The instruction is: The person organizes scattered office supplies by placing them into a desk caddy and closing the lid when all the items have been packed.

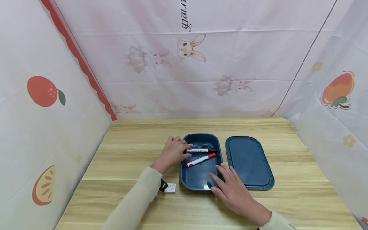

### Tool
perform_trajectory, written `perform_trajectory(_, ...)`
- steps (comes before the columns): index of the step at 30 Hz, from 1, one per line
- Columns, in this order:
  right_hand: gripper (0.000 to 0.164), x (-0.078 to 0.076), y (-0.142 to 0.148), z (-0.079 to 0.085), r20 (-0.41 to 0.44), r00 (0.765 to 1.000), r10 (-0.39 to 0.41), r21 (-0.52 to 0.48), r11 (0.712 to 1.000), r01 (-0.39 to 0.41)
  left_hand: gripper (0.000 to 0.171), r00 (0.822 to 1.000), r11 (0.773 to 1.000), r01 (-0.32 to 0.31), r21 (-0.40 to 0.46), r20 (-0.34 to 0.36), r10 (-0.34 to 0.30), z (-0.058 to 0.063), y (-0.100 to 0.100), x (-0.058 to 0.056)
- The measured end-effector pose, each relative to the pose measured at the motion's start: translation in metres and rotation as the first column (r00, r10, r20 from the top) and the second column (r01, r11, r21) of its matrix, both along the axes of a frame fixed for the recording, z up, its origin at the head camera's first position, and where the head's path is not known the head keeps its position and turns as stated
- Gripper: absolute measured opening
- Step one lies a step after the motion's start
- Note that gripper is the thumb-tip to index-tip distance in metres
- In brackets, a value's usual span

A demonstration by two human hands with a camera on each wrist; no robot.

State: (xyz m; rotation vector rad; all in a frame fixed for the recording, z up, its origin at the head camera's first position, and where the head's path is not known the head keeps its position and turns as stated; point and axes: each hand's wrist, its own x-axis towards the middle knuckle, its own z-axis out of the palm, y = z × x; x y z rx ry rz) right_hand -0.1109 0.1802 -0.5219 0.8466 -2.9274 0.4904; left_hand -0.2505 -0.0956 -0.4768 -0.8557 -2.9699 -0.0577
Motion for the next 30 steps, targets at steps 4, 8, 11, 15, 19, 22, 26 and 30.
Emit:
perform_trajectory(4, 0.054, -0.002, 0.002, 0.000, 0.010, 1.000, 0.002, 0.001, 1.000, -0.002, 0.032, 1.000, 1.000, -0.008, 0.012, 0.007, 0.008, 0.000, -0.001, 0.000)
perform_trajectory(8, 0.051, -0.004, 0.003, 0.001, 0.015, 1.000, 0.005, -0.004, 1.000, -0.005, 0.038, 1.000, 0.999, -0.015, 0.031, 0.015, 0.014, 0.001, -0.003, 0.001)
perform_trajectory(11, 0.049, -0.006, 0.004, 0.001, 0.010, 1.000, 0.008, -0.007, 1.000, -0.008, 0.041, 1.000, 0.999, -0.013, 0.048, 0.013, 0.012, 0.002, -0.005, 0.002)
perform_trajectory(15, 0.050, -0.008, 0.006, 0.002, 0.003, 1.000, 0.009, -0.007, 1.000, -0.009, 0.044, 0.999, 0.997, -0.021, 0.071, 0.028, 0.019, 0.006, -0.007, 0.004)
perform_trajectory(19, 0.053, -0.008, 0.007, 0.001, 0.007, 1.000, 0.008, -0.003, 1.000, -0.008, 0.047, 0.998, 0.993, -0.031, 0.112, 0.054, 0.025, 0.009, -0.014, 0.008)
perform_trajectory(22, 0.055, -0.009, 0.007, -0.001, 0.008, 1.000, 0.013, 0.004, 1.000, -0.013, 0.047, 0.998, 0.989, -0.050, 0.137, 0.054, 0.043, 0.009, -0.022, 0.012)
perform_trajectory(26, 0.057, -0.010, 0.006, -0.002, 0.012, 1.000, 0.015, 0.014, 1.000, -0.015, 0.045, 0.996, 0.985, -0.073, 0.159, 0.054, 0.065, 0.011, -0.033, 0.019)
perform_trajectory(30, 0.055, -0.008, 0.007, -0.001, 0.018, 1.000, 0.003, 0.012, 1.000, -0.004, 0.044, 0.997, 0.981, -0.076, 0.179, 0.048, 0.068, 0.014, -0.040, 0.025)
